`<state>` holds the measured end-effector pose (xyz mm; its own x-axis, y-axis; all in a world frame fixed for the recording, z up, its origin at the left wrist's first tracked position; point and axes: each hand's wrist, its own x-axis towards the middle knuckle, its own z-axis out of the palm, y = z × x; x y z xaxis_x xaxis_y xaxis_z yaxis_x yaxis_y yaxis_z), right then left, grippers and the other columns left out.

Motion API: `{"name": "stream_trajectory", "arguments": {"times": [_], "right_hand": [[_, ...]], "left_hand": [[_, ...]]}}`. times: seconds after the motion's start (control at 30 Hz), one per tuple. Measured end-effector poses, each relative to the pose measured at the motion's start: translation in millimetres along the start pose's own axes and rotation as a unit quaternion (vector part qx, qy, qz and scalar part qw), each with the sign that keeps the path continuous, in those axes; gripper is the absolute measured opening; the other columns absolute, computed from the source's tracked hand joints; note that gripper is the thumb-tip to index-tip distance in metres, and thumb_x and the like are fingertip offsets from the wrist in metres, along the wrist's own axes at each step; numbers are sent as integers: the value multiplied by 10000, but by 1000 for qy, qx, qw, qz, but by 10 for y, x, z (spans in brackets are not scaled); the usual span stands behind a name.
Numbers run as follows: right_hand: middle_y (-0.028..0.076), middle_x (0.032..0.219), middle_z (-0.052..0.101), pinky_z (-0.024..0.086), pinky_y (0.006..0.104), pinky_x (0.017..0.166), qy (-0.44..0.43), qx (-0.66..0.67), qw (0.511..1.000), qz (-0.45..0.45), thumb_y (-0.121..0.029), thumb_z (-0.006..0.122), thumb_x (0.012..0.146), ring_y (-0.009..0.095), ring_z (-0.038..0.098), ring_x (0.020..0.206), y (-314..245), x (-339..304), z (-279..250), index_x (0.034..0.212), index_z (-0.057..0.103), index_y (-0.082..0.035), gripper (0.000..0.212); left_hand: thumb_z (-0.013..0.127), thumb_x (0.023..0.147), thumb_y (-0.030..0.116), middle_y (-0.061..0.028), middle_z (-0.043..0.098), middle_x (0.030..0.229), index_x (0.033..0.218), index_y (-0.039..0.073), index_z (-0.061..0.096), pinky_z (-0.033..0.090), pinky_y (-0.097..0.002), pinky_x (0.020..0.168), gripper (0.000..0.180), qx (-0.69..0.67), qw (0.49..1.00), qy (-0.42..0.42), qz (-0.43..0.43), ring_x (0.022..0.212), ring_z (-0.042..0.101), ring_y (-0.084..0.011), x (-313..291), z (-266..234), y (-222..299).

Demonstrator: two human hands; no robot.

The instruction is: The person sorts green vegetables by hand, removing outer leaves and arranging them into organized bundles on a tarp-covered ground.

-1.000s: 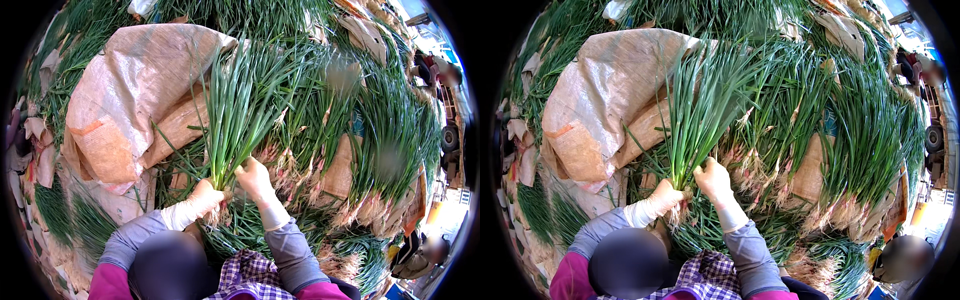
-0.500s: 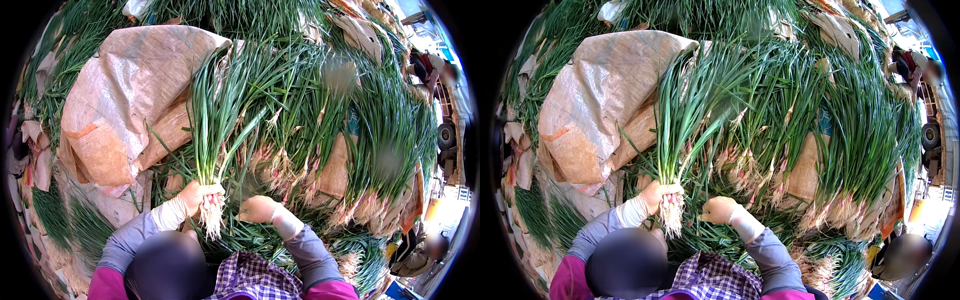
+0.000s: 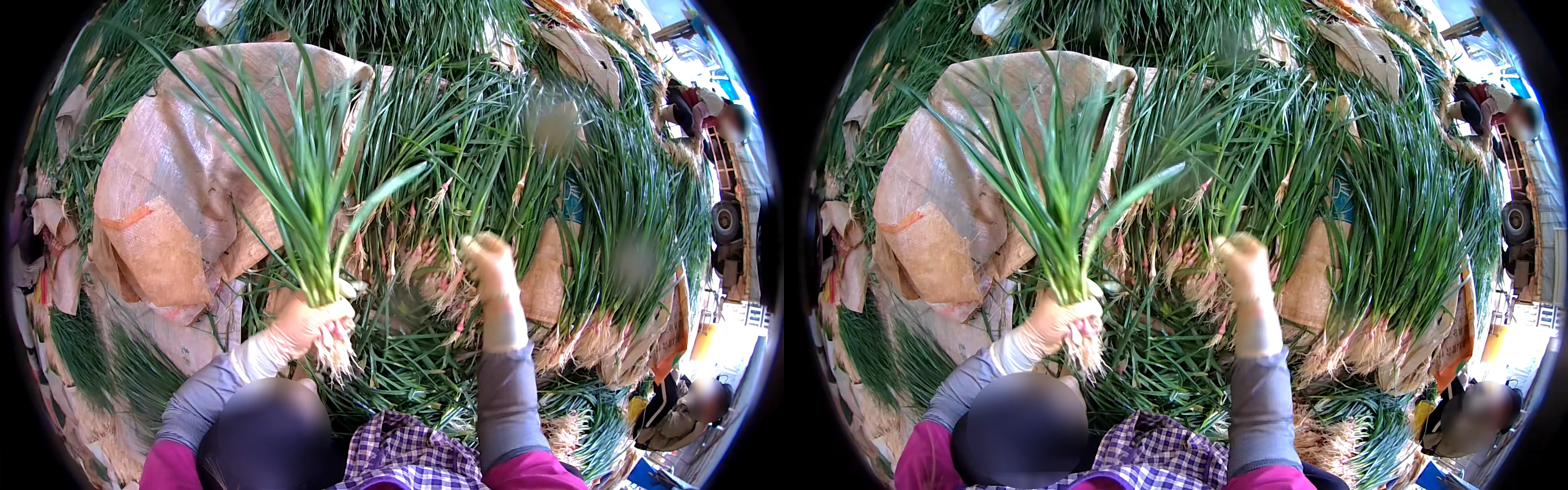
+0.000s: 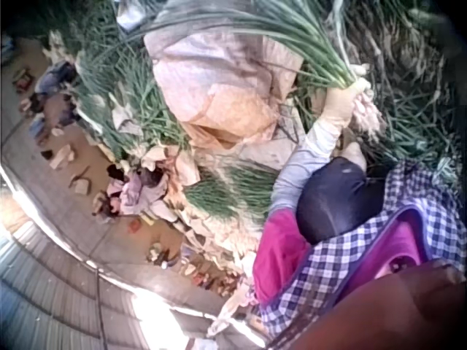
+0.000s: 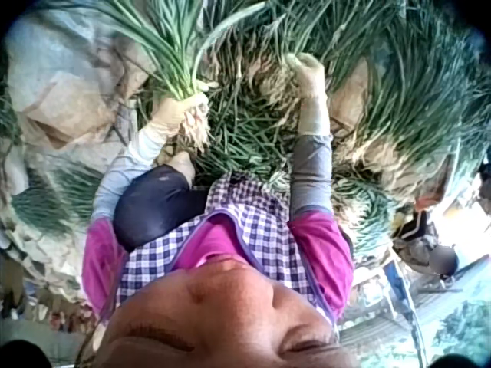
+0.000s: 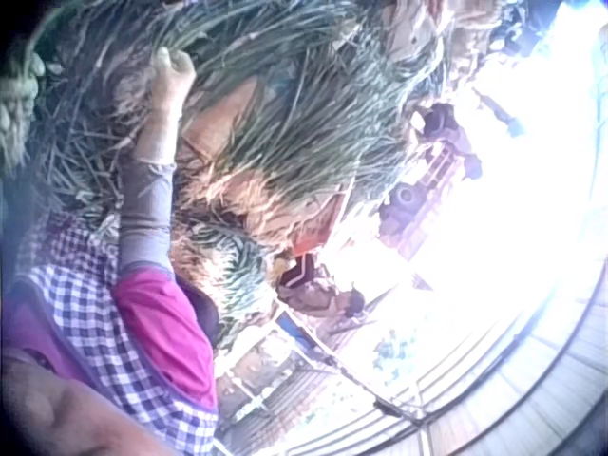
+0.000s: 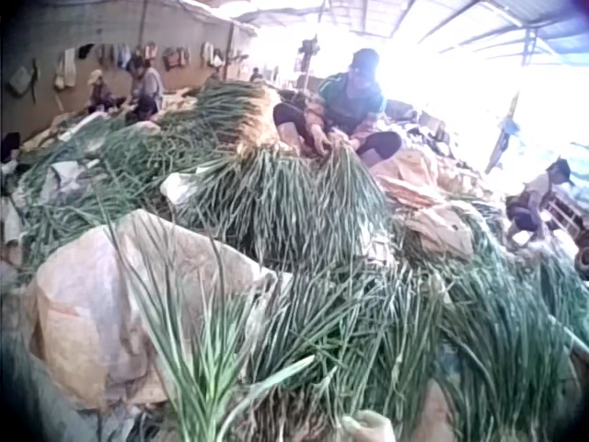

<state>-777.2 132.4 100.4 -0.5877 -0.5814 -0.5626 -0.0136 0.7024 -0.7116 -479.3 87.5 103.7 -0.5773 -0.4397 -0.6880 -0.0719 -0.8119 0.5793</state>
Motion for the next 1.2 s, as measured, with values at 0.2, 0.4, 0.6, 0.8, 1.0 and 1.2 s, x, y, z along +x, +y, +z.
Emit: {"name": "stream_trajectory", "arguments": {"times": [0.2, 0.4, 0.6, 0.8, 1.0, 1.2], "right_hand": [[86, 706, 639, 495, 329, 566, -111, -185, 962, -166, -226, 580, 891, 181, 618, 609, 258, -963, 866, 873, 625, -18, 214], [62, 698, 614, 476, 286, 626, -124, 175, 976, -39, -191, 561, 914, 99, 564, 642, 491, -804, 1227, 837, 618, -11, 204], [87, 692, 634, 505, 298, 685, -244, -353, 871, -237, -151, 523, 901, 163, 618, 678, 499, -506, 557, 820, 648, -44, 184], [187, 982, 663, 501, 391, 835, 26, -373, 927, -30, -205, 601, 844, 254, 662, 853, 264, 540, 227, 1074, 643, -49, 281], [102, 856, 655, 523, 219, 556, 101, -6, 992, -72, -77, 588, 862, 97, 593, 693, -267, 259, -16, 981, 627, -27, 134], [134, 807, 619, 516, 263, 497, -31, -27, 999, -9, -102, 602, 860, 154, 590, 609, 28, -212, 30, 975, 574, 35, 181]], "left_hand": [[573, 861, 60, -89, 635, 726, 990, 21, 576, 519, -241, 538, 136, -39, 992, -74, -93, 619, 627, -144, 138, 66, -286], [575, 861, 95, -89, 586, 814, 995, 57, 528, 514, -332, 639, 147, -226, 965, -105, -88, 683, 573, -193, 90, -28, -246], [576, 839, 31, -94, 601, 907, 1028, 84, 541, 497, -498, 850, 199, -280, 950, -118, -68, 793, 599, -220, 111, -273, -288], [595, 821, 39, -114, 594, 851, 1014, 70, 516, 520, -456, 779, 211, -261, 950, -171, -26, 711, 602, -223, -17, -131, -60], [687, 744, 149, -92, 576, 714, 894, 41, 532, 519, -364, 649, 241, -123, 982, -126, 65, 572, 581, -190, -227, -124, 142], [634, 807, 28, -110, 602, 854, 1226, 26, 460, 528, -358, 745, 454, -106, 987, -114, -41, 624, 593, -140, -79, -37, -55]]}}
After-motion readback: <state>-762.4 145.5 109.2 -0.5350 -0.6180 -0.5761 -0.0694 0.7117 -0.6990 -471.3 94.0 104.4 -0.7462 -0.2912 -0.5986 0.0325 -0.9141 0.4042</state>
